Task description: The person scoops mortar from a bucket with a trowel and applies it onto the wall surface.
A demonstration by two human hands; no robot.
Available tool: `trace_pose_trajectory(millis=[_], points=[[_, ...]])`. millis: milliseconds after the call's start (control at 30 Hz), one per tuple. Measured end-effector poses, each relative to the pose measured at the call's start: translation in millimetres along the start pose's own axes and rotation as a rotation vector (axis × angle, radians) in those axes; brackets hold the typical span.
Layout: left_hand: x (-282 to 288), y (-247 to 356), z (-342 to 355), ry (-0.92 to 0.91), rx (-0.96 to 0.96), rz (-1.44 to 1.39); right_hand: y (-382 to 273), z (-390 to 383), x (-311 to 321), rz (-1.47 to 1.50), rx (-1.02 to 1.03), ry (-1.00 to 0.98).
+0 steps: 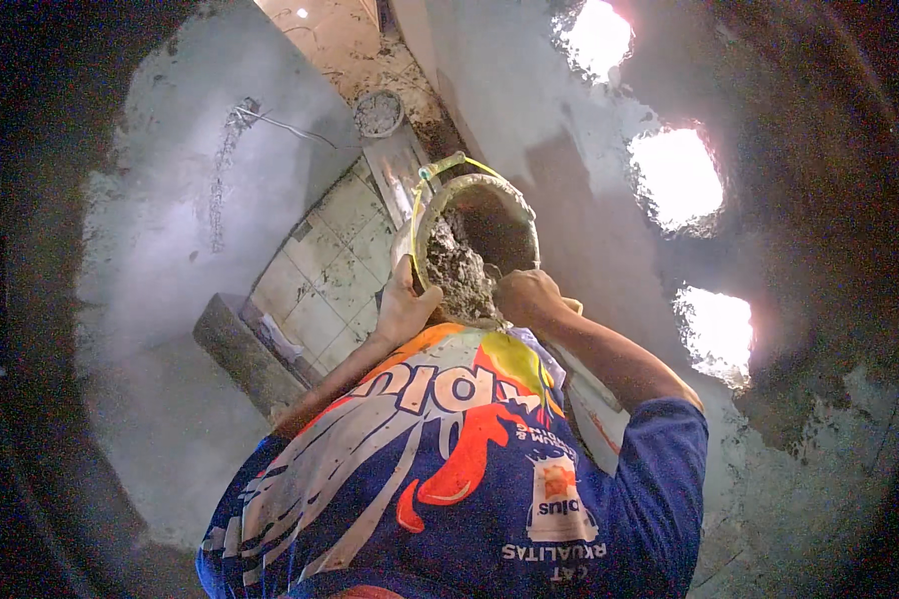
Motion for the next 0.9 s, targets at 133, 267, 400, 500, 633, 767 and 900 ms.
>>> trace_pose_trajectory(millis=[133,267,400,500,633,767,900], points=[[-1,-13,-5,0.059,0.006,-0.227,13,-20,4,0.188,0.057,0.207],[8,-12,-5,0.058,0.011,-0.146,-8,11,8,0.212,-0.057,0.065],[20,-14,-5,0.053,0.096,-0.173,-11,-3,19,0.197,0.055,0.222],[27,0,-3,0.106,-0.020,-0.188,6,-1,-9,-0.019,0.177,0.145],[28,-7,12,0.112,0.170,-0.292,6,-3,46,0.067,0.093,0.128],[30,-42,16,0.143,0.222,-0.592,38,13,2,0.103,0.003,0.201],[39,-30,23,0.220,0.304,-0.650,27,-5,85,0.127,-0.111,0.147]])
Point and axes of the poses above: each hand's wrist, its own z-axis towards the middle knuckle, its own x-axis out of the back of the hand, y = z × x, the point moved 4 cm from there along z, towards the middle knuckle, and after that the axes turned 5 degrees about -z, right-handed, at the moved point
